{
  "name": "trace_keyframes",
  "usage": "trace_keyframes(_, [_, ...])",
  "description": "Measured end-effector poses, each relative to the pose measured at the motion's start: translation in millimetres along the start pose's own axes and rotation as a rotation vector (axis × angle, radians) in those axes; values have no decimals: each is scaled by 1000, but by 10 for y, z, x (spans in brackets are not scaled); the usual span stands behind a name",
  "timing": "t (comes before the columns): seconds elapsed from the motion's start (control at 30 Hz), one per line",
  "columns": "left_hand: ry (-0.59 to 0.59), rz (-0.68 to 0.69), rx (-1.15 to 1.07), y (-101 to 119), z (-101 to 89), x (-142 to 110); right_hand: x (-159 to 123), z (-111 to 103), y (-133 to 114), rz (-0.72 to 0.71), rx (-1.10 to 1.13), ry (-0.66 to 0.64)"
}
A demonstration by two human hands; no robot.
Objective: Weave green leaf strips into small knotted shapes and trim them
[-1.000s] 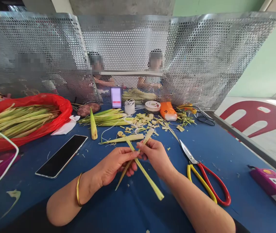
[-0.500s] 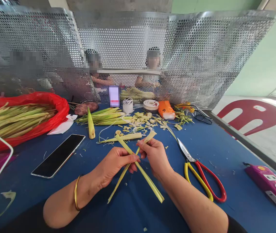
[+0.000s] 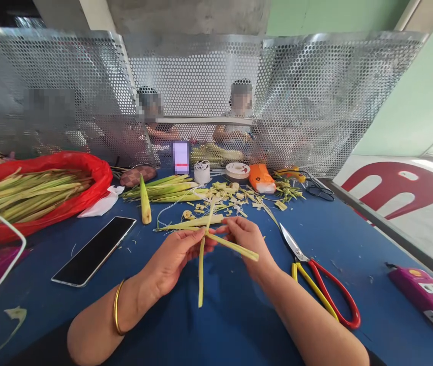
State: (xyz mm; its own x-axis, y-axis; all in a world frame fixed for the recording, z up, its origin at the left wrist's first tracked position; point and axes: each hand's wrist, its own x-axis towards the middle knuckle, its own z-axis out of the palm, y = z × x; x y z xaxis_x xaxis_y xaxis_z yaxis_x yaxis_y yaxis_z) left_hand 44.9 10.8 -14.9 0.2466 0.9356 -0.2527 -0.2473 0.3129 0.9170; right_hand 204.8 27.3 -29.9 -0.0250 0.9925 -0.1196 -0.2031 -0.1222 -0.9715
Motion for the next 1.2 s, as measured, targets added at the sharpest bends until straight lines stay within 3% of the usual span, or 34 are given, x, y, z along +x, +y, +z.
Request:
trace_keyframes(0.2, [18,121,-80,45,-51,47,-181,108,5,43,-153,-290])
trace_keyframes(0.4, [-66,181,-26,-20,-5,37,-245,182,68,-116,-250,-186])
trace_keyframes(0.63, [-62,198,-125,-31,37,12,-257,185,68,-248,-314,-235])
trace_keyframes(1.0, [-45,144,-111,11,23,-6,-250,163,83,-336,-509,-286])
trace_keyframes(1.1, [1,137,-59,54,-9,1,-337,141,48,-525,-789,-210])
trace_keyframes(1.2, [49,161,16,85,-25,-1,-419,105,-30,-890,-1067,54])
